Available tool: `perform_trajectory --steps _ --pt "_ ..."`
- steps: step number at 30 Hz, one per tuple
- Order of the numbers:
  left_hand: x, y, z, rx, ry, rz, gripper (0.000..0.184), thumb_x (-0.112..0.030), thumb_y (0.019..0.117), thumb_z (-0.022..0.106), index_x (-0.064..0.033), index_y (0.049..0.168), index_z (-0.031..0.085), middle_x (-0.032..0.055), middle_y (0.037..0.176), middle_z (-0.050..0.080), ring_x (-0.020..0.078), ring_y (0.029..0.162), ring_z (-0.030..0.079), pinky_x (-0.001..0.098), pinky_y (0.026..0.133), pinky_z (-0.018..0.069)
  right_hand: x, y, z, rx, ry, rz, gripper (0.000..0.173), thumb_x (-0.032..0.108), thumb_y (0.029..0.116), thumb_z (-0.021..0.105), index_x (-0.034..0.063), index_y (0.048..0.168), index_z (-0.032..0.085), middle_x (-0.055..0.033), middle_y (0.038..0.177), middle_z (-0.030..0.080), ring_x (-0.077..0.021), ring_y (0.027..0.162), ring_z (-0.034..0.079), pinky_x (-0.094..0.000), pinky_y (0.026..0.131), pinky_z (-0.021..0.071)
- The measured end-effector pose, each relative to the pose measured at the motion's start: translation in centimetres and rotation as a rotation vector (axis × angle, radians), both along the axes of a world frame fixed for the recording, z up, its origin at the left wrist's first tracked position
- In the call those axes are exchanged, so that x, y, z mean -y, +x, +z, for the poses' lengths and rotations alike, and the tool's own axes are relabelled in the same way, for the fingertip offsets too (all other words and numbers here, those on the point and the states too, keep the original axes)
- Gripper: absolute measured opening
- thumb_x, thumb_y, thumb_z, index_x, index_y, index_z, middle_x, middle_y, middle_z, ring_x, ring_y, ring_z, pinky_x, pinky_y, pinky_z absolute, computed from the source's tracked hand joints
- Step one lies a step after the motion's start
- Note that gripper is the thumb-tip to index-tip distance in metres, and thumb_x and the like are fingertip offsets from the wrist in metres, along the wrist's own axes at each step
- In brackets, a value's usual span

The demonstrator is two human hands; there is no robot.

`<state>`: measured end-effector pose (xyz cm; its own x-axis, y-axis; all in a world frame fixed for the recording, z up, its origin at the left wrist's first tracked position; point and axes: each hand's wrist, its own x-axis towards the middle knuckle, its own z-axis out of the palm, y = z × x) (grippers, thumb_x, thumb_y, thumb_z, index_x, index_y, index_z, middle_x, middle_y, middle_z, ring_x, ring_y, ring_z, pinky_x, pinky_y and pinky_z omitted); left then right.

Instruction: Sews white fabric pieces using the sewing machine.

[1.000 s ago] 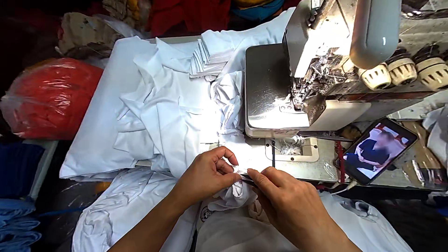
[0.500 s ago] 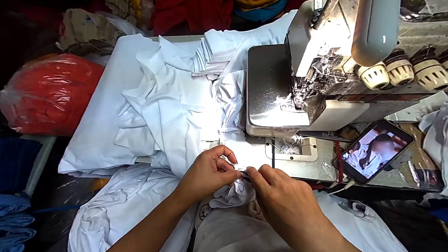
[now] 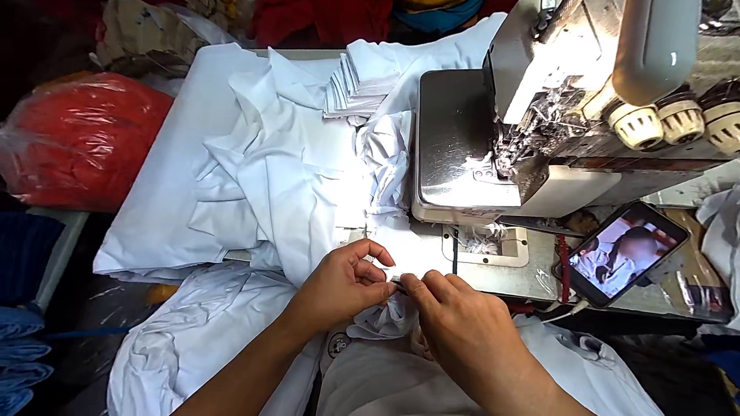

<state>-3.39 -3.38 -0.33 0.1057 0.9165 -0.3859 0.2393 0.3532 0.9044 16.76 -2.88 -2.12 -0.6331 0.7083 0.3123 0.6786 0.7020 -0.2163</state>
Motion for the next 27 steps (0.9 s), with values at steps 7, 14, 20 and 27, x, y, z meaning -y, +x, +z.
perform_trajectory --steps 7,14,20,27 --pt "0.2 -0.2 0.0 0.046 0.002 0.022 0.033 0.009 0.0802 0.076 -0.0065 0.108 0.068 0.0036 0.078 0.073 0.0112 0.067 0.071 0.0234 0.065 0.0607 -0.5 0.8 -0.9 -0.134 -0.009 0.100 0.022 0.008 0.0909 0.060 0.0092 0.108 0.074 -0.0048 0.076 0.060 -0.0202 0.059 0.059 -0.0291 0.043 0.0419" --pt "0.2 0.1 0.5 0.049 -0.043 0.015 0.030 0.005 0.0786 0.080 -0.0074 0.105 0.075 0.0044 0.087 0.075 0.0109 0.070 0.071 0.0227 0.066 0.0606 -1.2 1.9 -2.5 -0.276 -0.051 0.205 0.024 0.010 0.0959 0.057 0.0105 0.113 0.074 -0.0044 0.082 0.064 -0.0181 0.069 0.063 -0.0279 0.051 0.0484" --pt "0.6 0.4 0.4 0.039 0.017 -0.012 0.036 -0.001 0.0765 0.084 -0.0091 0.111 0.077 0.0004 0.090 0.075 0.0075 0.072 0.071 0.0202 0.067 0.0613 -1.9 2.3 -4.2 -0.459 -0.053 0.303 0.020 0.010 0.0999 0.059 0.0041 0.116 0.069 -0.0084 0.090 0.068 -0.0168 0.077 0.066 -0.0259 0.063 0.0539" --pt "0.9 1.7 -1.1 0.028 0.163 0.083 0.033 -0.008 0.0758 0.087 -0.0100 0.107 0.078 -0.0005 0.091 0.075 0.0078 0.073 0.071 0.0202 0.066 0.0612 -2.3 2.5 -4.5 -0.443 0.051 0.267 0.018 0.008 0.0992 0.058 0.0016 0.113 0.068 -0.0091 0.085 0.066 -0.0176 0.073 0.064 -0.0254 0.060 0.0517"
